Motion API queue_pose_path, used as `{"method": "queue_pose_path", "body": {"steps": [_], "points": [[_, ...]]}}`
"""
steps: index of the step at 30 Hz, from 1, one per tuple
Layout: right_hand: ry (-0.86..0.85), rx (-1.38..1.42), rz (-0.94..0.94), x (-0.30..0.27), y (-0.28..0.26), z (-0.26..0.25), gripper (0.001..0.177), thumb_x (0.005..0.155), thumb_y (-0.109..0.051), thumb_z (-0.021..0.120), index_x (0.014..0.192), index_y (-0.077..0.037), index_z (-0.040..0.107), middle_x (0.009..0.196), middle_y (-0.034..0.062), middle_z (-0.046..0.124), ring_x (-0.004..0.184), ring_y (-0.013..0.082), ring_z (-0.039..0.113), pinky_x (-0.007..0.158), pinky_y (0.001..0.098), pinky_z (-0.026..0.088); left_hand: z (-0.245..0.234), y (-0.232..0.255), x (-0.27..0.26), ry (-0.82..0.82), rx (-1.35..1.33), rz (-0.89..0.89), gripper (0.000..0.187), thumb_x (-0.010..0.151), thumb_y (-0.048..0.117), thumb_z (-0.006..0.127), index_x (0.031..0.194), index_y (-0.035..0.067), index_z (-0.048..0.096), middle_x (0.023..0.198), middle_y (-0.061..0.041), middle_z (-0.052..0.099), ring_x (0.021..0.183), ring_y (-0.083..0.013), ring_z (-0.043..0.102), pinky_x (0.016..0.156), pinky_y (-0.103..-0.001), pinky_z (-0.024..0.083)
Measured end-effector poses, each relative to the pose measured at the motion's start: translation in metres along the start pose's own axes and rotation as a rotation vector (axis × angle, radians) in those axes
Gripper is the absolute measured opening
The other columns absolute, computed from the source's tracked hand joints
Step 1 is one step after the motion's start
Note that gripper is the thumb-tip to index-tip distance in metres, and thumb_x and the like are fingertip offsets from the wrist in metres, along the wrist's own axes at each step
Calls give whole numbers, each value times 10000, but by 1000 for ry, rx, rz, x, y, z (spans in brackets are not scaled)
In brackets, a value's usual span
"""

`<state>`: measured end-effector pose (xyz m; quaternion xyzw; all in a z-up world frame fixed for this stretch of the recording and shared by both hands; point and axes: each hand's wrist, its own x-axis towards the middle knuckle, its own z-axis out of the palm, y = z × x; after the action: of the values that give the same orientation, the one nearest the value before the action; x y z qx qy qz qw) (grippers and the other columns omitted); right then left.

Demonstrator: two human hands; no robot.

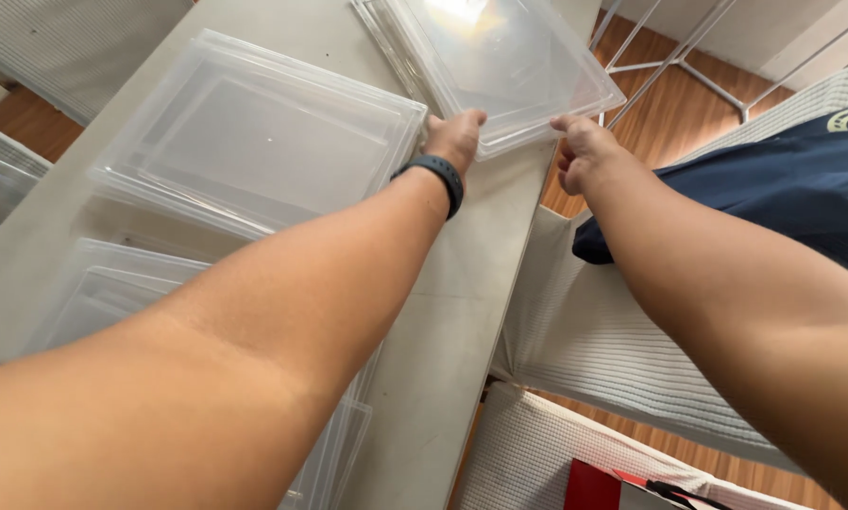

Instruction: The person wipes clear plastic container lids with a dark cloth, then assembles the containers by inserting side panels into the base and securing them with small plastic pegs. The person stacks the finished containers on the table.

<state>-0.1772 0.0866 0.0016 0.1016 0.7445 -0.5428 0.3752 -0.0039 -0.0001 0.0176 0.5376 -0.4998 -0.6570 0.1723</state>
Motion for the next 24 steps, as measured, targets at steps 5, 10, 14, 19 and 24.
{"method": "queue_pose_path", "body": {"steps": [5,10,14,19,24], "points": [[-60,75,-2,-1,2,-9,234,942,-290,634,1070,-105,569,870,-16,535,790,113,511,715,305,487,26,-1,50,-107,-343,-67,893,851,397,684,1548,-13,305,1617,-218,348,1501,-352,317,1215,-460,246],[-135,129,-77,24,1,-17,256,949,-290,586,1066,-62,593,885,16,578,835,123,576,727,291,530,54,-9,106,-112,-417,-31,758,855,316,718,1468,-45,457,1574,-223,441,1432,-340,429,1154,-458,354],[-206,252,-106,50,12,-24,319,942,-253,582,1153,-13,576,1008,78,637,948,189,657,838,336,594,61,-9,93,-14,-488,-99,807,826,84,692,1522,94,284,1472,-208,483,1303,-355,541,1039,-519,490],[-408,517,-169,24,42,-40,413,902,-202,514,1277,-29,526,1242,134,660,1145,293,695,930,458,621,45,-24,36,-77,-519,-40,793,810,-3,635,1499,151,273,1326,-181,581,1141,-334,641,889,-531,586],[-504,681,-123,-52,71,-54,420,943,-260,562,1301,-41,544,1295,124,650,1174,294,673,964,449,591,6,-29,-31,-197,-397,3,729,837,47,657,1491,123,346,1339,-160,603,1134,-313,653,859,-492,600]]}}
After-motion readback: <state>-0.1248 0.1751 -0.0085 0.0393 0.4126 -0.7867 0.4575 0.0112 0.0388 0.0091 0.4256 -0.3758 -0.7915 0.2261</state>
